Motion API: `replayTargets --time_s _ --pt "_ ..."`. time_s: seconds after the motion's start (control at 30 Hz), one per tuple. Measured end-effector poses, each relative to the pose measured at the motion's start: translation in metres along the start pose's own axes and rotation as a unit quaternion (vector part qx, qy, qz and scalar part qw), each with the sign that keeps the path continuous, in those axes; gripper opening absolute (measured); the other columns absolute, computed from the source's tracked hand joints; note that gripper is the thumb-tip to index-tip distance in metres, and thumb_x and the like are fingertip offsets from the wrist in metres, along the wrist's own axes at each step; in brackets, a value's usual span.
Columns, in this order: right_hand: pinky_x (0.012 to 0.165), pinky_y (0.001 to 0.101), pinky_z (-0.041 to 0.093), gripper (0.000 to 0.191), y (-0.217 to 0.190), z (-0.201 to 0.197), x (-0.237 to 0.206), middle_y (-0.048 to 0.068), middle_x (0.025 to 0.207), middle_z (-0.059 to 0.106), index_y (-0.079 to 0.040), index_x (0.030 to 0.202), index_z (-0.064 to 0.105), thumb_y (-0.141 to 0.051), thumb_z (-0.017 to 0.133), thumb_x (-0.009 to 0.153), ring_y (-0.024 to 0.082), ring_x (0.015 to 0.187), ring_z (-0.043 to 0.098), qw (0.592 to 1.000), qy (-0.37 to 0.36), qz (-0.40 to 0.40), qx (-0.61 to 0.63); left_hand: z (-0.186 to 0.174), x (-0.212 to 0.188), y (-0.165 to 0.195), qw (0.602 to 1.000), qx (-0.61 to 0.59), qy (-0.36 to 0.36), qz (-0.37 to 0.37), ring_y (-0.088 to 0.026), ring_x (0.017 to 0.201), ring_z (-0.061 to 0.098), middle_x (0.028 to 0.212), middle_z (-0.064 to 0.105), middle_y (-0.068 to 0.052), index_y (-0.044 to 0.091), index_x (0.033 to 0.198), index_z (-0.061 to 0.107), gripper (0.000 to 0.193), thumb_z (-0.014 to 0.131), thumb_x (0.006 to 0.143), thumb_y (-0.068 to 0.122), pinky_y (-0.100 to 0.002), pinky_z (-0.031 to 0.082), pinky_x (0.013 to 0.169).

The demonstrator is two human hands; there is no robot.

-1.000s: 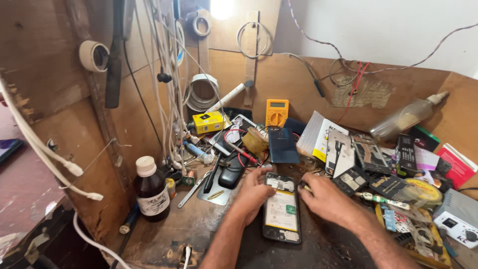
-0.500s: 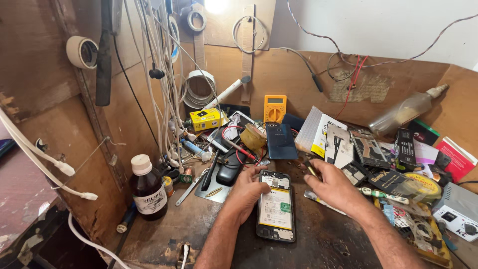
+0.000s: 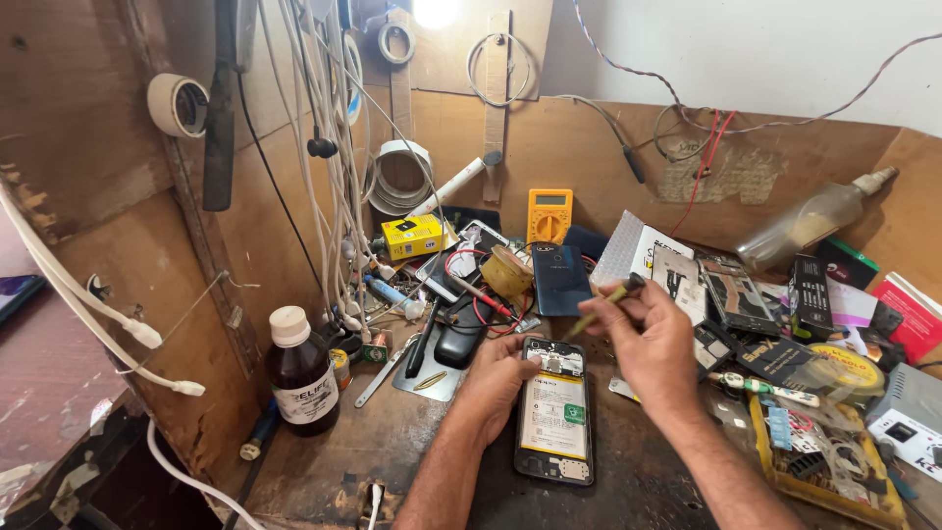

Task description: The person uses a small screwdriver to manipulate the internal components of a disassembled smartphone. They carefully adjust connectors and parts within the device's chassis, focusing on the area above the battery. The person holds the phone steady with one hand while performing precise adjustments with the other.

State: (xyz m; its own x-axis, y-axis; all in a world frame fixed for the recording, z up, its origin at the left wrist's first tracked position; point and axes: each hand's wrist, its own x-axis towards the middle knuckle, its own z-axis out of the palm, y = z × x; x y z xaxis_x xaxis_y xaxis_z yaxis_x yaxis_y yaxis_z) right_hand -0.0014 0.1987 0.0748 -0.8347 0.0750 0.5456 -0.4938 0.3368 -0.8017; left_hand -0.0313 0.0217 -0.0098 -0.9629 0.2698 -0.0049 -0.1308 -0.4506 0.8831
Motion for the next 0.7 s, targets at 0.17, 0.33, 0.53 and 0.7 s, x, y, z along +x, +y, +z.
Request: replayTargets --time_s 0.17,0.33,0.53,0.7 --pt "0.077 0.0309 0.065 0.043 -0.004 0.031 -0.012 0.013 0.097 0.078 0.000 0.132 0.045 -0.001 0.065 0.095 0.017 0.089 0.078 0.997 0.031 -0.056 0.039 0.000 0.000 0.001 1.000 -0.005 0.000 -0.001 -0.020 0.087 0.071 0.099 0.073 -0.013 -0.006 0.119 0.063 0.030 0.059 0.089 -0.006 -0.034 0.058 0.082" --pt "0.080 0.0295 0.064 0.054 -0.005 0.044 -0.019 0.013 0.097 0.076 -0.001 0.143 0.038 0.004 0.063 0.096 0.017 0.092 0.076 0.989 0.028 -0.139 0.035 0.003 -0.003 0.003 1.000 -0.011 -0.005 -0.003 -0.021 0.089 0.073 0.101 0.074 -0.015 -0.007 0.122 0.063 0.034 0.057 0.089 -0.007 -0.035 0.059 0.082" --pt "0.078 0.0284 0.062 0.053 -0.005 0.046 -0.021 0.011 0.096 0.076 -0.005 0.144 0.042 0.003 0.065 0.096 0.014 0.091 0.075 0.989 0.013 -0.148 -0.006 0.004 -0.004 0.006 1.000 -0.005 -0.009 -0.001 -0.021 0.088 0.073 0.101 0.073 -0.015 -0.006 0.121 0.063 0.034 0.057 0.088 -0.007 -0.035 0.060 0.081" --pt "0.077 0.0283 0.063 0.052 -0.007 0.044 -0.022 0.008 0.094 0.075 -0.005 0.142 0.045 0.001 0.066 0.096 0.013 0.091 0.075 0.987 0.009 -0.159 -0.029 0.003 -0.003 0.003 1.000 0.013 0.000 0.012 -0.021 0.088 0.072 0.101 0.074 -0.015 -0.007 0.121 0.064 0.033 0.057 0.089 -0.007 -0.034 0.059 0.080"
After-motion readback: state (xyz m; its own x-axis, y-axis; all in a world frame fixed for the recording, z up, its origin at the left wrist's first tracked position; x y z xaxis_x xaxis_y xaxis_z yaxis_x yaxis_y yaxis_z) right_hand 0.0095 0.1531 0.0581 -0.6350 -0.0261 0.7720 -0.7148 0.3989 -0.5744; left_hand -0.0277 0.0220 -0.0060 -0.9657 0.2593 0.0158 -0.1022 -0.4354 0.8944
